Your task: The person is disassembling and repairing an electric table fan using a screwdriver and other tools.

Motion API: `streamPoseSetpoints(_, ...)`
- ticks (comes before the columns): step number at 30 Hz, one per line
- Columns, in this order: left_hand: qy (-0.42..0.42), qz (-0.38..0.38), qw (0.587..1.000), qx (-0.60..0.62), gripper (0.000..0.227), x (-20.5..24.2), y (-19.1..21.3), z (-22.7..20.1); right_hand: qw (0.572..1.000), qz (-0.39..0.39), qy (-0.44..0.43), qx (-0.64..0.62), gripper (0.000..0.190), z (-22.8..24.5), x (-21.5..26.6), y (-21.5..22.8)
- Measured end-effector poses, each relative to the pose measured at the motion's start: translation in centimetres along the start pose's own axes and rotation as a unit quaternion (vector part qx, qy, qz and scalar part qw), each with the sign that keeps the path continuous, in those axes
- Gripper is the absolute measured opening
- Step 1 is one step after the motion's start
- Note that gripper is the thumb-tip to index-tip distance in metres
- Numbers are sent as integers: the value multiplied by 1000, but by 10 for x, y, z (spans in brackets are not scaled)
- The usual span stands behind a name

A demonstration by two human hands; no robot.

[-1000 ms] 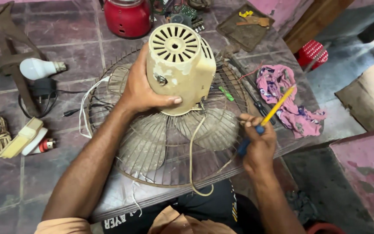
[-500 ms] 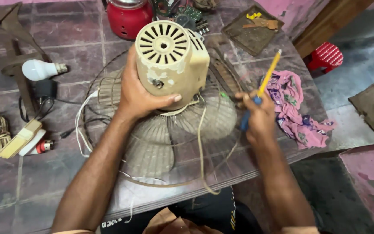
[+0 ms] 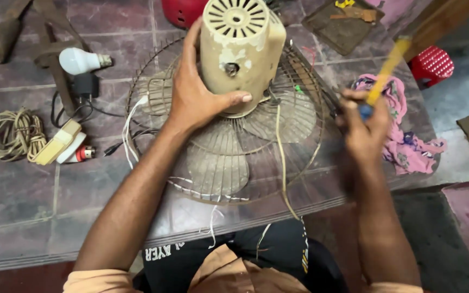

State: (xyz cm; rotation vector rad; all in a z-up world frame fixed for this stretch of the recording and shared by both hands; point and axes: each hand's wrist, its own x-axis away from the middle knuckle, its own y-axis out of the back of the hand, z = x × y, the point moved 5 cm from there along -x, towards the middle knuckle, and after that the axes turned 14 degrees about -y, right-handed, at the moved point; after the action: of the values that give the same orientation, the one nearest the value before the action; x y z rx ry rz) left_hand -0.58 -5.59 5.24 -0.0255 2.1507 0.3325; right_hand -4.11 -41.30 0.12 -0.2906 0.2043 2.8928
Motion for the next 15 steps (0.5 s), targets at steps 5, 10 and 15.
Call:
streamPoseSetpoints(5,-104,13,992,-64,135,-20,23,-9,981,24,-139,136,34,42,106,6)
streamPoseSetpoints(10,-188,55,978,-72,125,-42,17,-19,975,124,-159,88,57,71,176,16)
streamPoseSetpoints(15,-163,23,986,-15,84,-44,8,-18,965,13,-112,236,49,102,210,24)
